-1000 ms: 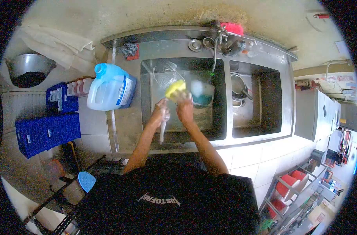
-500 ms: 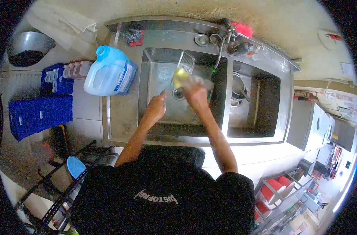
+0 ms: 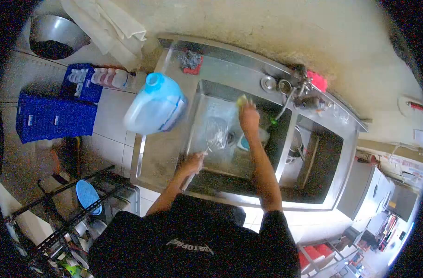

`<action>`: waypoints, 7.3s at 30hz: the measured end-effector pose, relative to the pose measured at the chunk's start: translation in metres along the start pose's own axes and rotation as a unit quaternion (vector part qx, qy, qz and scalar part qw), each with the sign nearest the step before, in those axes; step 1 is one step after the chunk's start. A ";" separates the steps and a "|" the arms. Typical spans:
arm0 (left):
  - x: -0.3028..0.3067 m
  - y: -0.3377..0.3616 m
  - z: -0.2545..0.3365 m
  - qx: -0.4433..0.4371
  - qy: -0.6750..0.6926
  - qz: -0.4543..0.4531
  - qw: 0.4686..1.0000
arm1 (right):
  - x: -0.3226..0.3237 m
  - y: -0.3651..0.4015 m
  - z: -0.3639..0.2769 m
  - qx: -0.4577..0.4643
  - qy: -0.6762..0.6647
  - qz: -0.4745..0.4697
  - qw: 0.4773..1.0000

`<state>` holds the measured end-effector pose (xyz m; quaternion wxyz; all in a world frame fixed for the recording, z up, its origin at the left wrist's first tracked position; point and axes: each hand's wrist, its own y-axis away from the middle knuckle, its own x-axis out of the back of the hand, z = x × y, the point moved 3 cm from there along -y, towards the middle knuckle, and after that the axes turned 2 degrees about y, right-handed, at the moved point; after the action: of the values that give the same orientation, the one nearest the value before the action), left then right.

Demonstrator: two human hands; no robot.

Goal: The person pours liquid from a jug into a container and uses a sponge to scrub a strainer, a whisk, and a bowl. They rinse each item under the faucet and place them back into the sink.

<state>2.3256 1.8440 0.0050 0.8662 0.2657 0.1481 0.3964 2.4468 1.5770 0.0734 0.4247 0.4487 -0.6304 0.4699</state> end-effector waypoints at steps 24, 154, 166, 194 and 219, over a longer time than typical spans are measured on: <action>0.017 -0.060 -0.069 0.228 0.070 -0.031 0.971 | -0.072 0.103 0.041 -0.465 -0.527 0.166 0.692; -0.047 -0.261 -0.029 -0.069 -0.341 0.171 0.922 | -0.160 0.062 0.080 -0.195 -0.339 -0.171 0.904; -0.058 -0.254 -0.072 0.040 0.499 0.295 0.814 | -0.180 0.083 0.071 -0.242 -0.383 -0.184 0.872; -0.055 -0.266 -0.031 -0.084 -0.317 0.254 0.910 | -0.153 0.089 0.065 -0.213 -0.303 -0.089 0.925; -0.065 -0.267 0.057 -0.066 -0.014 -0.004 0.998 | -0.110 0.091 0.178 -0.425 -0.598 -0.110 0.670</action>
<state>2.4728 1.6293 -0.0996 0.8852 0.2131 0.1109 0.3984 2.3644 1.4361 -0.0860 0.1501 0.4708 -0.8270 -0.2680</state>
